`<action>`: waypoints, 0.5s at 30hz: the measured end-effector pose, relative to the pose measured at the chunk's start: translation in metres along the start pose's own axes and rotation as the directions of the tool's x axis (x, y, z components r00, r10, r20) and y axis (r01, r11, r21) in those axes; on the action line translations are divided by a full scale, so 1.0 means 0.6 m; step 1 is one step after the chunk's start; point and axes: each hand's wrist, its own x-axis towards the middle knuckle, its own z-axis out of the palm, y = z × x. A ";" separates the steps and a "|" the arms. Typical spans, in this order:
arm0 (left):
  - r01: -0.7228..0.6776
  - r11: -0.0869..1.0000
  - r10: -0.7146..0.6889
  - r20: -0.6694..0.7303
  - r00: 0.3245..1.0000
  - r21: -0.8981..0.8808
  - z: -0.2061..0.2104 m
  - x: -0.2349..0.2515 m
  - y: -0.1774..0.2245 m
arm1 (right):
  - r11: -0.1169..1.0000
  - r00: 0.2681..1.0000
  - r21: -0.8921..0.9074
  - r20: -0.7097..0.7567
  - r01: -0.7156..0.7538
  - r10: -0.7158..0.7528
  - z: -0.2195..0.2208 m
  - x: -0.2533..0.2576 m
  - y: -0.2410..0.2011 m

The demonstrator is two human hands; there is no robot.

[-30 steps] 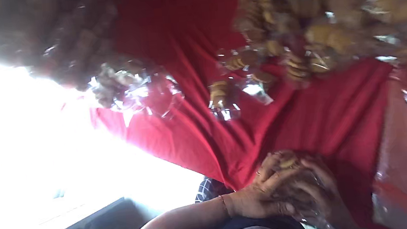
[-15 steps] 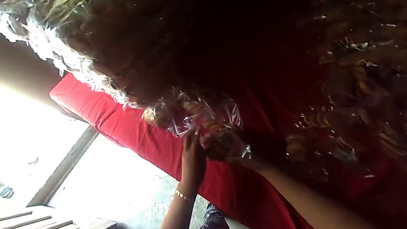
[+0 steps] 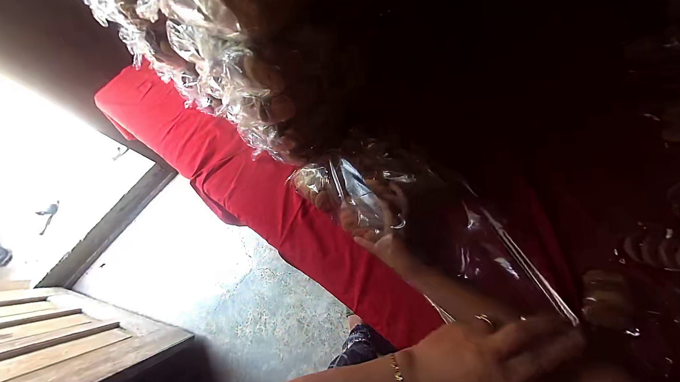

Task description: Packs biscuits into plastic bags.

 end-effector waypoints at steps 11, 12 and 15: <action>0.172 0.975 -0.211 -0.344 0.915 -0.139 -0.097 -0.041 -0.043 | 0.972 0.972 -0.125 -0.100 0.201 -0.214 -0.069 -0.027 0.000; 0.149 0.982 -0.181 -0.374 0.910 -0.113 -0.102 -0.031 -0.054 | 0.968 0.952 -0.106 -0.184 0.229 -0.245 -0.084 -0.055 0.012; -0.021 0.996 -0.004 -0.266 0.964 -0.089 -0.081 0.028 -0.083 | 0.935 0.776 -0.050 -0.544 0.350 -0.320 -0.063 -0.096 0.120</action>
